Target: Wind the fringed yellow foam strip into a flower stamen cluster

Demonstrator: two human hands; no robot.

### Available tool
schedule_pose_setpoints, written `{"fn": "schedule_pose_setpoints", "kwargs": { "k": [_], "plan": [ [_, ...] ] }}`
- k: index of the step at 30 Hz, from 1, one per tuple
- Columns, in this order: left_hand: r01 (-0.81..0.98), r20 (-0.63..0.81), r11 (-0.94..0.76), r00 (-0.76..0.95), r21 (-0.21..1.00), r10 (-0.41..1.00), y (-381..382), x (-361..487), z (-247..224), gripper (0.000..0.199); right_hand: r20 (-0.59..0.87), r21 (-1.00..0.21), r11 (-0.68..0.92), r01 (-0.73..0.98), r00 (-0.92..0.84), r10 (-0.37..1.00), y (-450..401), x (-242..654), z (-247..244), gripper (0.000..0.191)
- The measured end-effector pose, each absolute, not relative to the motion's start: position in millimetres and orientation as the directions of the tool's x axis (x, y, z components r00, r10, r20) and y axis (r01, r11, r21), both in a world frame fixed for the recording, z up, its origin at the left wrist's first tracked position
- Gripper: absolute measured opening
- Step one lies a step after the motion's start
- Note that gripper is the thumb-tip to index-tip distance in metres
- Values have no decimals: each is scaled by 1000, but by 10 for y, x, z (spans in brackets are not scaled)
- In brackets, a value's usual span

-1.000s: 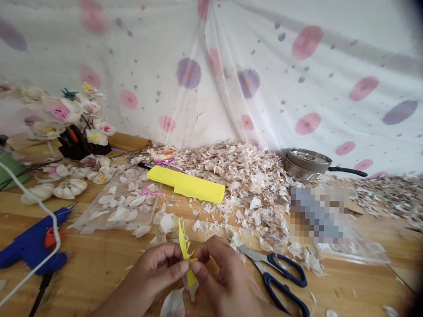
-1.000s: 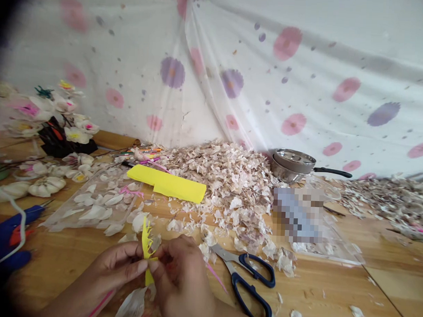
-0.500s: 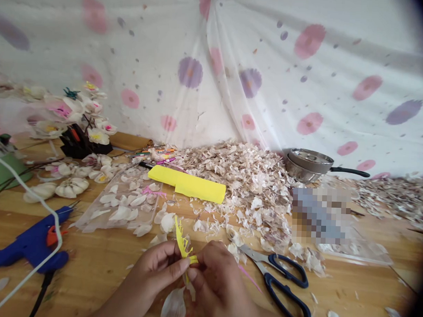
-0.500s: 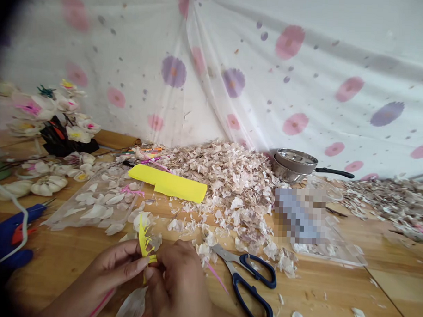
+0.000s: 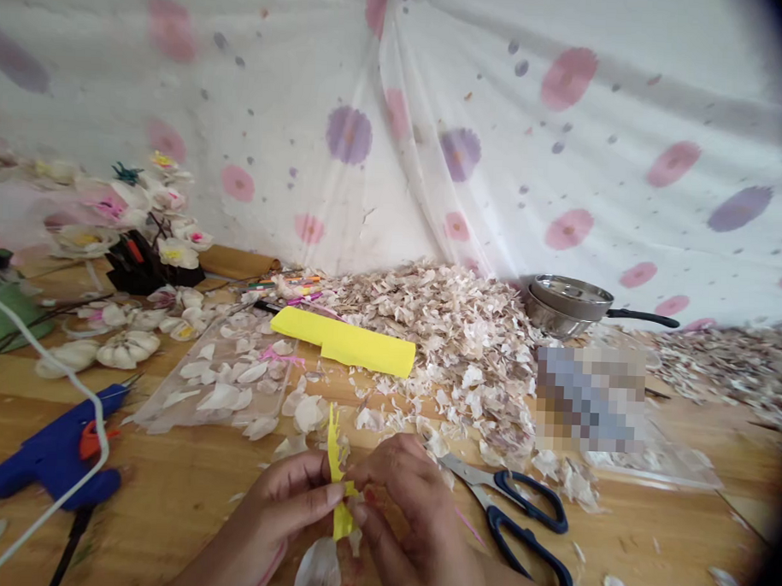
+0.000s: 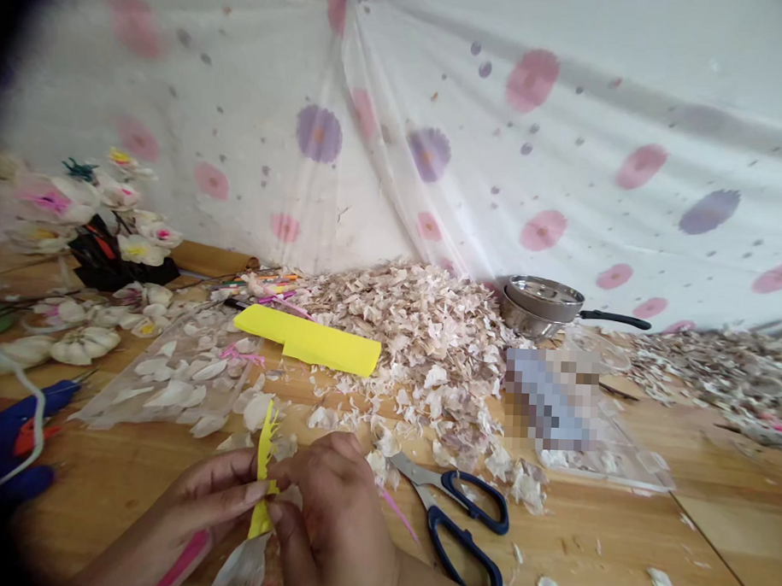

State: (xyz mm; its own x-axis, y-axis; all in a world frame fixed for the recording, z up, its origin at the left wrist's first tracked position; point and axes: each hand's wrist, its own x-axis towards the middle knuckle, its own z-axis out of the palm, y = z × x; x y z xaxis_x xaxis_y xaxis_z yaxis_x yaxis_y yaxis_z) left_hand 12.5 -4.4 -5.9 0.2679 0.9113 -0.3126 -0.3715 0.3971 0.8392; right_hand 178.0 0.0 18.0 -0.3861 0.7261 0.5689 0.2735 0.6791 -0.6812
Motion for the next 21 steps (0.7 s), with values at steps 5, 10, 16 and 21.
{"fn": "schedule_pose_setpoints", "kwargs": {
  "k": [5,10,16,21],
  "plan": [
    [-427,-283,411,331,806,900,-37,136,-70,20,630,-608,741,285,-395,669,21,1754,120,14],
    [-421,-270,397,331,816,904,-32,132,-74,19,615,-581,750,315,-433,659,44,1787,137,14],
    [-400,-256,376,321,836,912,-21,129,-73,20,591,-595,728,341,-429,683,45,1785,147,14],
    [-380,-253,377,338,845,906,-42,121,-45,18,527,-647,671,363,-423,737,39,1778,140,11]
  ]
}}
